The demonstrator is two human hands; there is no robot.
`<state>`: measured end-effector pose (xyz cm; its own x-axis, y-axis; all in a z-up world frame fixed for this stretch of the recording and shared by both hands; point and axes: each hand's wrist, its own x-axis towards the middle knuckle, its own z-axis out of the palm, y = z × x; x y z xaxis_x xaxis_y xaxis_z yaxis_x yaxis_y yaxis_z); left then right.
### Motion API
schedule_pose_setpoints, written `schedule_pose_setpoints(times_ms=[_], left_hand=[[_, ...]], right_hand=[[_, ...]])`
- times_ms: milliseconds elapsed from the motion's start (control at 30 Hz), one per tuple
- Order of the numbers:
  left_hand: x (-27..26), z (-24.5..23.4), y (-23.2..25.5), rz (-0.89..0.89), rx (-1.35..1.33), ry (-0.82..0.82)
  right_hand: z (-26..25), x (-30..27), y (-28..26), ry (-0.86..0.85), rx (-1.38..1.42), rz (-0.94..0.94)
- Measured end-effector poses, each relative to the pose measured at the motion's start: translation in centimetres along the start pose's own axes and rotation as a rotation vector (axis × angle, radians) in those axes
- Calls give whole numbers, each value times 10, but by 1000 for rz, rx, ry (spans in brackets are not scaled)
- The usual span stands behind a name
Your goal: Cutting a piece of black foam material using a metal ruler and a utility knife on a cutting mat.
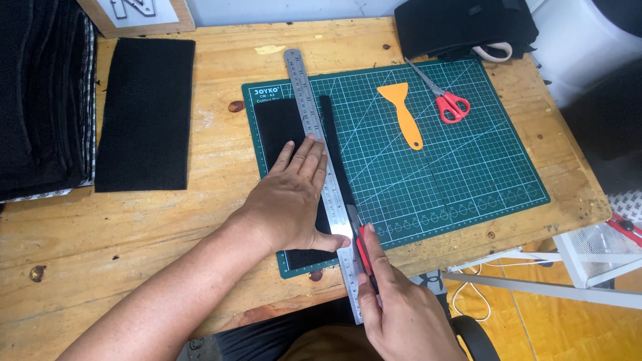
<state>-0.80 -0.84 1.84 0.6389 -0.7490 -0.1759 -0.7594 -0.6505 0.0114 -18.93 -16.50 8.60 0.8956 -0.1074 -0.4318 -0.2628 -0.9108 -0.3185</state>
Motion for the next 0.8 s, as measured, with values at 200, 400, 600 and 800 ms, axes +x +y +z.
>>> schedule_pose_setpoints(times_ms=[200, 400, 600, 800], left_hand=[[0, -1, 1, -13, 9, -49], [1, 0, 1, -10, 4, -13], [1, -1, 2, -10, 22, -47], [2, -3, 3, -23, 8, -63]], right_hand=[[-2, 1, -3, -20, -4, 18], [-2, 3, -6, 5, 6, -13], [3, 3, -7, 15, -9, -40], [8, 3, -4, 67, -107, -87]])
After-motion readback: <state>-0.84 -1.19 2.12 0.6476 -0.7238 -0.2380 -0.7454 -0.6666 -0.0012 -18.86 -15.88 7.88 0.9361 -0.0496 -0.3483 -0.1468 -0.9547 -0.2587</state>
